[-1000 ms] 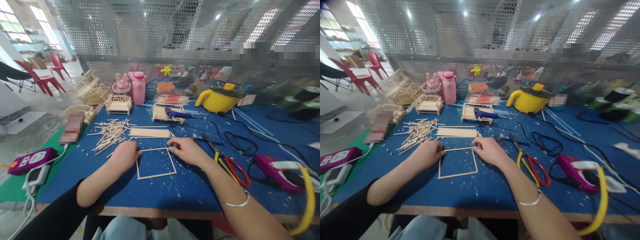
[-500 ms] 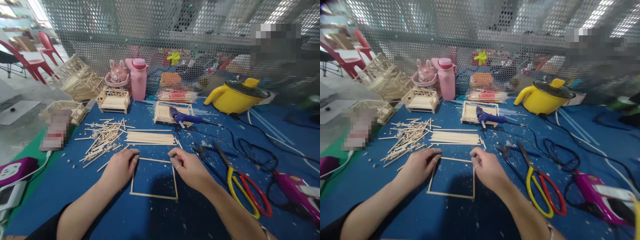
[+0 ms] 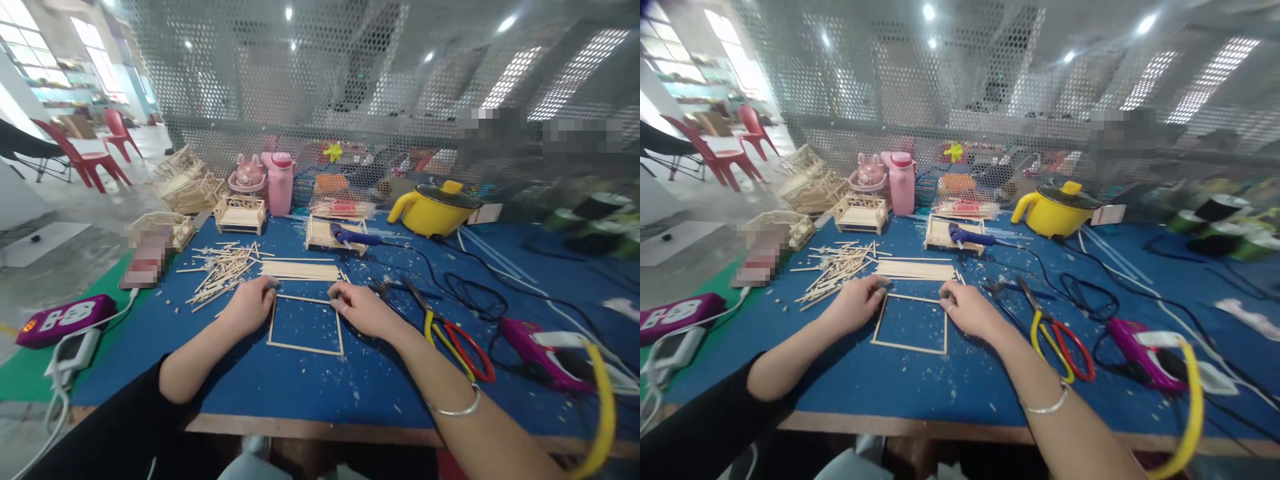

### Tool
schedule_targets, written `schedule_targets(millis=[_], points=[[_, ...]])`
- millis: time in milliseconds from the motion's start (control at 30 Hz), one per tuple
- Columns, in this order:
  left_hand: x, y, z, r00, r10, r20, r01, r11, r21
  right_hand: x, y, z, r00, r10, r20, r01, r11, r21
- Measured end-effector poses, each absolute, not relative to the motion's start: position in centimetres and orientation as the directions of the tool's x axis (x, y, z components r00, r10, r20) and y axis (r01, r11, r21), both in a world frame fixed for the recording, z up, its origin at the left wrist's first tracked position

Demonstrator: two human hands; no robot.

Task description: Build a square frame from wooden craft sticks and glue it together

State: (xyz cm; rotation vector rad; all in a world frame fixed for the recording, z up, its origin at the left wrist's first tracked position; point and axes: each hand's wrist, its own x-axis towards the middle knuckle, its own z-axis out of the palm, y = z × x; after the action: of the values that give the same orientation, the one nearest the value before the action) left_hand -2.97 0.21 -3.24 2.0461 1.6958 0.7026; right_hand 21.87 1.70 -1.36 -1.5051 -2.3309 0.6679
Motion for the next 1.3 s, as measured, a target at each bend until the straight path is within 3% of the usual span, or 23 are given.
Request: schedule_targets(millis=[300, 433, 500, 600, 700, 867, 1067, 1167, 1300], points=[[-2.9, -0.2, -2.7, 0.152, 0.980, 0.127, 0.807, -0.197, 0.557, 21.4, 1.4, -1.8, -0.366, 0.930, 0.019, 0.767, 0.313, -0.560], [-6.3, 0.7, -0.7, -0.051, 0.988, 0.149, 0.906, -0.017, 0.424, 21.7, 1.8, -1.6, -0.238, 0.969, 0.060, 0.775, 0.227, -0.590], [-8.9, 1.1, 0.0, -0.111, 0.991, 0.069, 0.945, 0.084, 0.317, 22.0, 2.0, -1.4, -0.211, 0.970, 0.119, 0.766, 0.239, -0.596], [-11.6, 1.4, 0.1, -0.094, 0.993, -0.066, 0.968, 0.106, 0.226, 22.2, 2.1, -1.2, -0.235, 0.954, 0.185, 0.748, 0.299, -0.592], [-12.0, 1.4, -0.7, -0.075, 0.992, -0.102, 0.969, 0.096, 0.226, 22.0, 2.1, -1.3, -0.292, 0.940, 0.179, 0.735, 0.340, -0.586], [-10.5, 1.5, -1.2, -0.118, 0.993, -0.025, 0.963, 0.121, 0.239, 21.4, 1.9, -1.5, -0.364, 0.920, 0.149, 0.722, 0.379, -0.579], [-8.5, 1.3, -1.1, -0.026, 0.998, 0.060, 0.952, 0.006, 0.307, 21.2, 1.9, -1.5, -0.375, 0.912, 0.169, 0.718, 0.401, -0.569], [-7.9, 1.4, -1.6, -0.044, 0.999, 0.025, 0.952, 0.034, 0.305, 21.2, 2.0, -1.6, -0.386, 0.908, 0.162, 0.712, 0.405, -0.573], [-8.1, 1.4, -1.6, -0.095, 0.992, 0.080, 0.945, 0.064, 0.322, 21.4, 2.2, -2.1, -0.400, 0.902, 0.163, 0.701, 0.416, -0.580]])
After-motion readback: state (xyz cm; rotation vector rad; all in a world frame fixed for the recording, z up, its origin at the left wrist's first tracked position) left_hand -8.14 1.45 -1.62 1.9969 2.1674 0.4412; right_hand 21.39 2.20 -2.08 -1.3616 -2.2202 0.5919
